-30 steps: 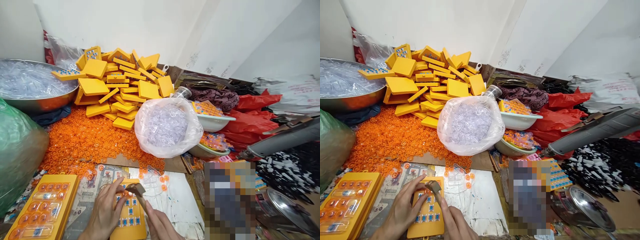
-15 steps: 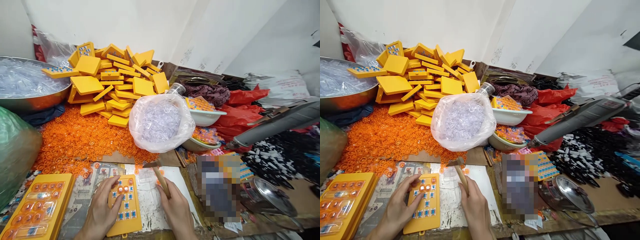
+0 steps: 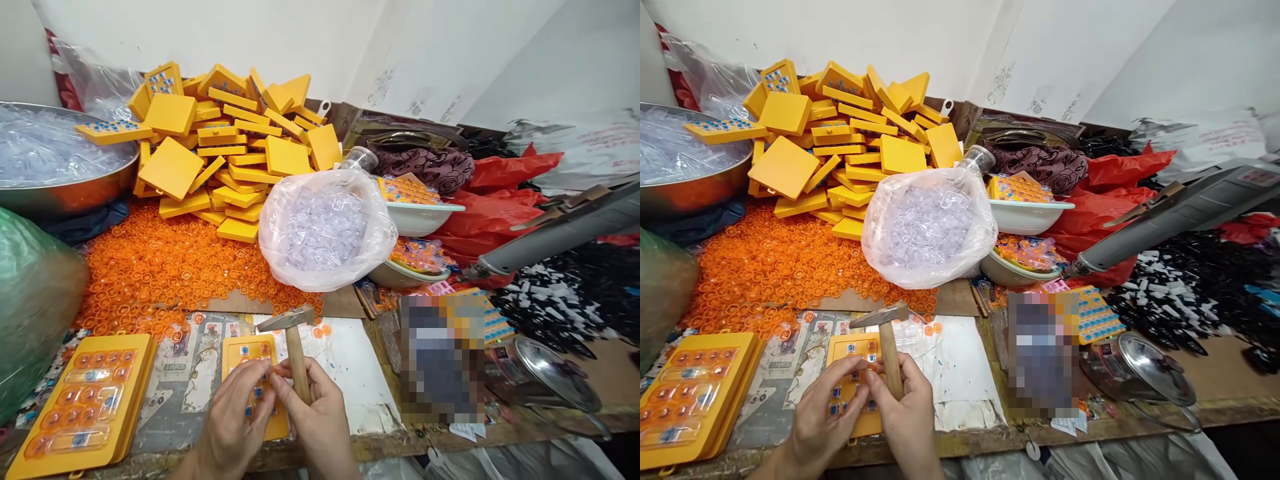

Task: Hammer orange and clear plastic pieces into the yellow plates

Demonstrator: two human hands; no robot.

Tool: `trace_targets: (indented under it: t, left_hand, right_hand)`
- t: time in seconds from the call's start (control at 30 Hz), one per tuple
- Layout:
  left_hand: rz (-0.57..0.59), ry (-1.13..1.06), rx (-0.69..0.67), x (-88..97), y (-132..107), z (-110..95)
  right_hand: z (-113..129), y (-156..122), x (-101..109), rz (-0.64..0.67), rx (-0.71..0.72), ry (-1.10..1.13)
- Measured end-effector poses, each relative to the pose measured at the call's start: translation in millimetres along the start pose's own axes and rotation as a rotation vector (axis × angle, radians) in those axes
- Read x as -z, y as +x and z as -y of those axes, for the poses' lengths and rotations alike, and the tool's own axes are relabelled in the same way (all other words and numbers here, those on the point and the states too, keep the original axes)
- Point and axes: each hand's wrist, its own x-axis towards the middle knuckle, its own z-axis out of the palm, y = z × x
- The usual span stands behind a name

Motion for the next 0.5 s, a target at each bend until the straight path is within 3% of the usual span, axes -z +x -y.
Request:
trace_targets:
  t: [0.1, 0.23, 0.4, 0.5]
  left_hand:
    - [0.068, -0.062, 0.028, 1.0, 1, 5]
    - [0.275, -0.109, 0.157, 3.5, 12, 18]
    - [0.488, -0.070, 0.278, 1.2, 25, 30]
    - [0.505, -0.086, 0.303, -1.0, 23, 32]
  right_hand:
    - [-4, -3, -10, -0.047, -0.034, 0.132]
    - [-19, -11, -2, -0.167, -0.007, 0.153]
    - [-36, -27, 29, -0.287, 0.224, -0.219]
    - [-43, -34, 42, -0.184, 0.427, -0.469]
